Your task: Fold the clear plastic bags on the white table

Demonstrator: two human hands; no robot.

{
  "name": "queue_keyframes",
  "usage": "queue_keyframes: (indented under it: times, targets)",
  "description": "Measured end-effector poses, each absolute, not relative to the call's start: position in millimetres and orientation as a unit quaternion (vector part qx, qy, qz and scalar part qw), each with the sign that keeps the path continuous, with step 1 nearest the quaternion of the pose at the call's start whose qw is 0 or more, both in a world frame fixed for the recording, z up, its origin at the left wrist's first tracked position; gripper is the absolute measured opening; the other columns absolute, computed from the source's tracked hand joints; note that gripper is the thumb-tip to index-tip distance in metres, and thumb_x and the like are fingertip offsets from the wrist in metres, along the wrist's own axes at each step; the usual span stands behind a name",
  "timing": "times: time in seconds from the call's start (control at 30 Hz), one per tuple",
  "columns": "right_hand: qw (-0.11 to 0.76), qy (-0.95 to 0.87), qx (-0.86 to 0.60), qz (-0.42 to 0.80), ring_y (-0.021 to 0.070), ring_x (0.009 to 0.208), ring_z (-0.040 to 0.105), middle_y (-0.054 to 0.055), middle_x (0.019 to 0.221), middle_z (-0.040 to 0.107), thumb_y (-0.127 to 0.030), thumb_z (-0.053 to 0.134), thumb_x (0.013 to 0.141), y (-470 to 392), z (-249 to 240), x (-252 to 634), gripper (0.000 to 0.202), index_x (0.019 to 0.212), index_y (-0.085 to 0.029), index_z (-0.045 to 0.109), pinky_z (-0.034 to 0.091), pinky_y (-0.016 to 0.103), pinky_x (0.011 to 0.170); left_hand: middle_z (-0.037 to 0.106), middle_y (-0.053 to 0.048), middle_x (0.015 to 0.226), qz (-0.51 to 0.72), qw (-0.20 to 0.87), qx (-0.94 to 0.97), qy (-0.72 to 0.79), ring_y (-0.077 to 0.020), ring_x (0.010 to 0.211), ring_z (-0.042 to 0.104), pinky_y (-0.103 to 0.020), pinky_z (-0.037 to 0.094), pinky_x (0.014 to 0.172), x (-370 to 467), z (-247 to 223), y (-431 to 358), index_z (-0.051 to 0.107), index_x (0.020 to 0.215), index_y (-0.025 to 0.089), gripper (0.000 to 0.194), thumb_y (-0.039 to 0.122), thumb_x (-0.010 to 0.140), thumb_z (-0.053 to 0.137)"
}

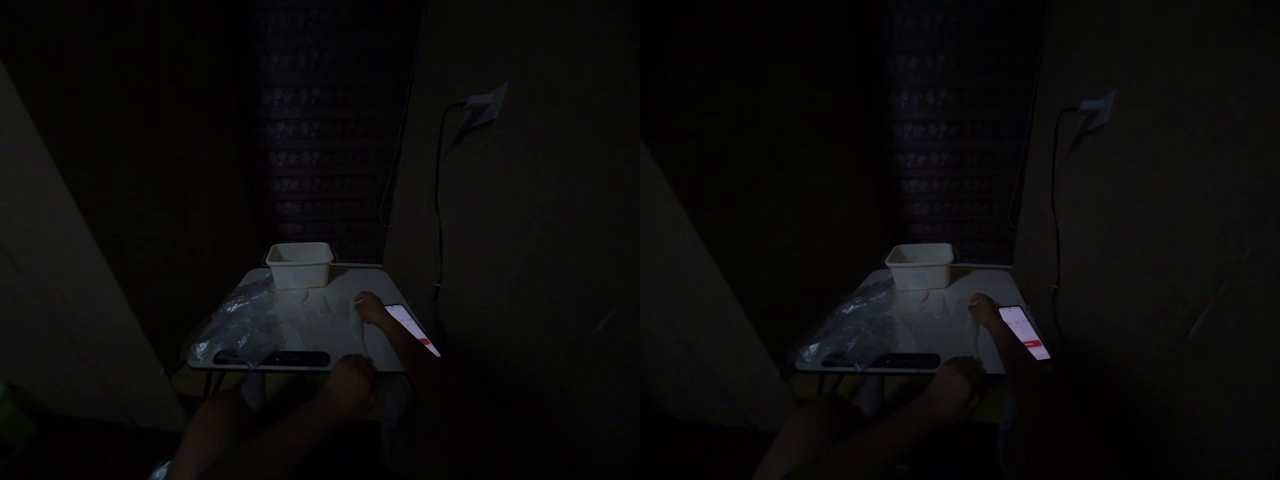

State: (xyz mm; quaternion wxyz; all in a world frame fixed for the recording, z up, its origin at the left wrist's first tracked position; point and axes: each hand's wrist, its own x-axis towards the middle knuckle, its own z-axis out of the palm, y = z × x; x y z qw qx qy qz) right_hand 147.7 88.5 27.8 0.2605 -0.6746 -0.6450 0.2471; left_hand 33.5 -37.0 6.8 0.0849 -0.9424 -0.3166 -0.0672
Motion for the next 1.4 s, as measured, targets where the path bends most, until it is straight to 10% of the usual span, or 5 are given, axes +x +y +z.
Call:
queue_keyframes:
  times: [0.5, 0.83, 1.4]
  targets:
    - [0.252, -0.653, -0.637, 0.323, 0.0063, 0.033, 0.043, -0.001, 0.048, 0.05, -0.012, 0.041, 0.062, 96.7, 10.4, 107.6, 0.017, 0.078, -0.013, 0.048, 0.033, 0.016, 0.034, 0.052, -0.003, 0.06, -0.103, 0.105, -0.967, -0.208, -0.0142, 0.056, 0.046, -0.028, 0.033, 0.05, 26.2, 7.9, -50.6, 0.047, 0.062, 0.015, 0.019, 0.027, 0.067, 0.034]
    - [0.245, -0.628, -0.628, 0.388, 0.0047, 0.037, 0.047, 0.0, 0.055, 0.053, -0.021, 0.029, 0.074, 91.4, 26.1, 122.5, 0.019, 0.072, -0.014, 0.047, 0.036, 0.015, 0.037, 0.053, -0.006, 0.078, -0.105, 0.072, -0.9, -0.416, -0.0158, 0.069, 0.048, -0.028, 0.035, 0.059, 8.2, 20.5, -17.3, 0.046, 0.083, 0.015, 0.026, 0.026, 0.073, 0.025]
    - [-0.011, -0.754, -0.595, 0.279, 0.0073, 0.038, 0.042, -0.001, 0.041, 0.048, -0.035, 0.056, 0.05, 61.4, 10.8, 178.9, 0.022, 0.048, -0.013, 0.052, 0.029, 0.018, 0.036, 0.035, -0.015, 0.113, -0.064, 0.09, -0.85, -0.516, -0.0256, 0.104, 0.026, -0.038, 0.025, 0.079, 3.0, -5.9, 17.1, 0.038, 0.105, 0.007, 0.049, 0.039, 0.075, 0.015]
